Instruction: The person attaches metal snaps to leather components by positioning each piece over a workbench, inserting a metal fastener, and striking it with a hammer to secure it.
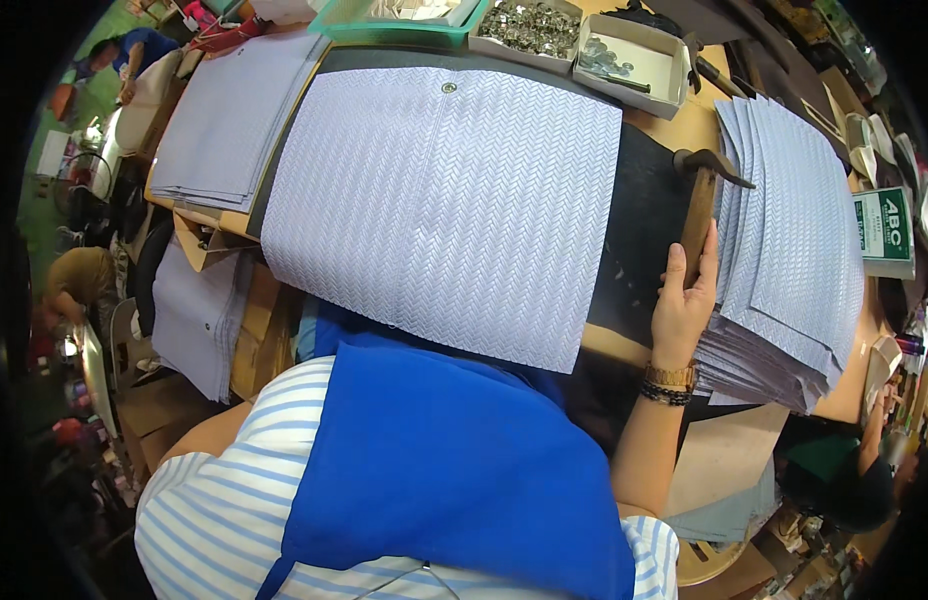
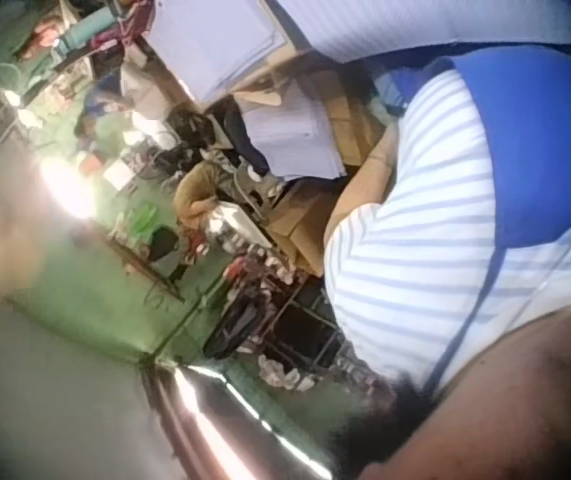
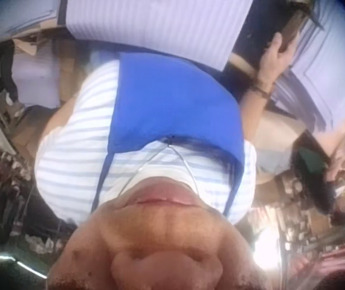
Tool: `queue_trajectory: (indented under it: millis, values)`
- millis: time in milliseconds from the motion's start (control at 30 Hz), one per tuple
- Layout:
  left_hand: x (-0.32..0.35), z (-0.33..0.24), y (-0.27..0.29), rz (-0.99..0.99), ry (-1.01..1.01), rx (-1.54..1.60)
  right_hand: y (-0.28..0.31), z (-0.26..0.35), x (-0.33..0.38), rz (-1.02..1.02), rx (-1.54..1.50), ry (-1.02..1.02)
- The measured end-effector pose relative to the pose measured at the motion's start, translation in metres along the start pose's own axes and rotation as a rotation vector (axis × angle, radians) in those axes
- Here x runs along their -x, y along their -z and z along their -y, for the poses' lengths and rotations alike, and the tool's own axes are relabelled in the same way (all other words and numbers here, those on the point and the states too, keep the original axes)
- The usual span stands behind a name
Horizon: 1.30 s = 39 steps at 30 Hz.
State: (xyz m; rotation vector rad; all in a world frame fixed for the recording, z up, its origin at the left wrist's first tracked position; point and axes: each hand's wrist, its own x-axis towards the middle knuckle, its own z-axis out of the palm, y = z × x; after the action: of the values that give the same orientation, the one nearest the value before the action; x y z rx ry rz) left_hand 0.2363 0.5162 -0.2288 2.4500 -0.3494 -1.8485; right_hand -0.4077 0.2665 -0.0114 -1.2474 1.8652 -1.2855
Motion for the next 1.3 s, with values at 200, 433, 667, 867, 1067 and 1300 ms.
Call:
queue_trajectory:
  millis: [200,433,667,867,1067,1300]
  values:
    - [0.019,-0.043,0.054,-0.110,-0.203,0.026,-0.008,-0.008,-0.003,-0.036,0.038,0.254]
    - [0.219,-0.311,0.004,-1.043,-1.551,-0.694,-0.019,0.008,0.009,-0.089,0.329,0.361]
    - [0.194,-0.358,-0.043,-1.250,-1.388,-0.760,-0.004,0.002,0.031,-0.110,0.712,0.246]
    - [0.212,-0.389,-0.012,-0.604,-1.286,-0.187,0.005,0.015,0.037,-0.114,0.718,0.430]
    - [0.203,-0.485,0.216,-0.717,-1.143,-0.133,0.070,0.076,0.016,-0.149,0.675,0.190]
    - [0.096,-0.460,0.295,-1.131,-0.542,-0.819,0.187,-0.025,-0.105,-0.197,1.179,0.349]
